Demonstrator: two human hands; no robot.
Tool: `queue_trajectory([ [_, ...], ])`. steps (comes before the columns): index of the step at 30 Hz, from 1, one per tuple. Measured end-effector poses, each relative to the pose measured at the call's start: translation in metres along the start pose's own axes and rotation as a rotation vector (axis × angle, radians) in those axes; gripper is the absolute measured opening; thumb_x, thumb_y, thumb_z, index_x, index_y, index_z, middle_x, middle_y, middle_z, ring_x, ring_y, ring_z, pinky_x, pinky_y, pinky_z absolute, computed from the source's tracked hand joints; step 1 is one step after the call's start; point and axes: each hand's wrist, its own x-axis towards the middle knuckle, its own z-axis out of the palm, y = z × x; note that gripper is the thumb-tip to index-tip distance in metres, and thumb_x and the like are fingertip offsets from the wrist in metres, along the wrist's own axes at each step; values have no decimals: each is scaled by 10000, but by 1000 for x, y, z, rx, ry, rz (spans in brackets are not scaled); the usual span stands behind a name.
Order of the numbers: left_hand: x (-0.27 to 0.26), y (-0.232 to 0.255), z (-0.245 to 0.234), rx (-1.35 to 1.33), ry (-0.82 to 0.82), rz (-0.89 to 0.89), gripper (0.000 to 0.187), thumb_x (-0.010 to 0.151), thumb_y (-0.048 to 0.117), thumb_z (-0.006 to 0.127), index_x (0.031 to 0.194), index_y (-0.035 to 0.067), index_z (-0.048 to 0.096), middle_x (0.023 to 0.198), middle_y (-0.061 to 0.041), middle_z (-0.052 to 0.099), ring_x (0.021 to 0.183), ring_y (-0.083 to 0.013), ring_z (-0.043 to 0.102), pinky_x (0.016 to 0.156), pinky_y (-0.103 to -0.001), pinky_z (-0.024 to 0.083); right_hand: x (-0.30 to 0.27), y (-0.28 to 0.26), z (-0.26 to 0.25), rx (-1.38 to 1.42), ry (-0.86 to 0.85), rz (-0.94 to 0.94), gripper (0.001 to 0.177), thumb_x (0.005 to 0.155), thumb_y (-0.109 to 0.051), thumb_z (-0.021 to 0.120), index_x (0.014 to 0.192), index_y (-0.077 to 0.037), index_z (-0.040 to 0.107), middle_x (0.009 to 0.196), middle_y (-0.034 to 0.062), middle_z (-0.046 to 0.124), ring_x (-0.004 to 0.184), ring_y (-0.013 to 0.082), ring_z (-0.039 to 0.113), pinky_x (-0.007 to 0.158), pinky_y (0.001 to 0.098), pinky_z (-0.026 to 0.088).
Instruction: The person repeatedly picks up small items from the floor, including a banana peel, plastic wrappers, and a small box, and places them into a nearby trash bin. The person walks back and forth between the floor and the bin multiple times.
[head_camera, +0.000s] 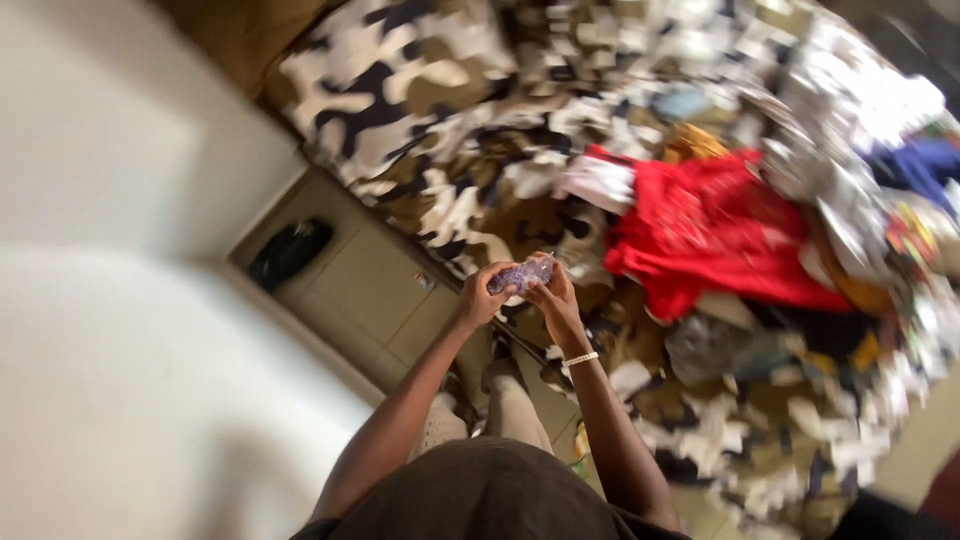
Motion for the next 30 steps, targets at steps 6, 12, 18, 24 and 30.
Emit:
queue_trajectory([
  [6,-4,81,84,30,-391,102,435,833,151,788,1239,46,673,1165,-145,733,1033,-244,721,903,-357,560,-111,-66,-57,54,234,-202,623,933,-137,710,1486,-81,428,1450,100,549,1212,180,624,964,358,574],
  [12,-27,155,204,60,-789,5,461,867,219,778,1291,70,673,1131,-130,748,998,-222,714,887,-358,563,-230,-79,-137,156,548,-333,445,981,-134,688,1374,-37,503,1289,106,617,1169,205,638,981,383,573],
  [18,-87,207,337,-139,-1126,178,602,850,210,820,1378,47,583,1261,-111,661,1117,-175,631,929,-322,536,-354,-72,-219,379,800,-533,297,1011,-125,621,1281,-49,522,1238,101,643,1145,203,658,1019,398,567],
  [24,-180,197,476,-204,-1264,149,503,927,110,766,1393,33,594,1162,-80,682,1035,-141,632,902,-291,530,-479,-40,-310,442,1031,-646,351,1000,-165,677,1298,-59,524,1233,83,629,1147,194,644,999,392,558],
  [30,-276,194,602,-140,-1416,-64,411,992,180,688,1354,14,586,936,-10,688,828,-74,653,730,-245,546,-612,-34,-376,409,1157,-722,403,984,-161,705,1322,-60,511,1245,89,638,1143,208,654,983,389,575],
])
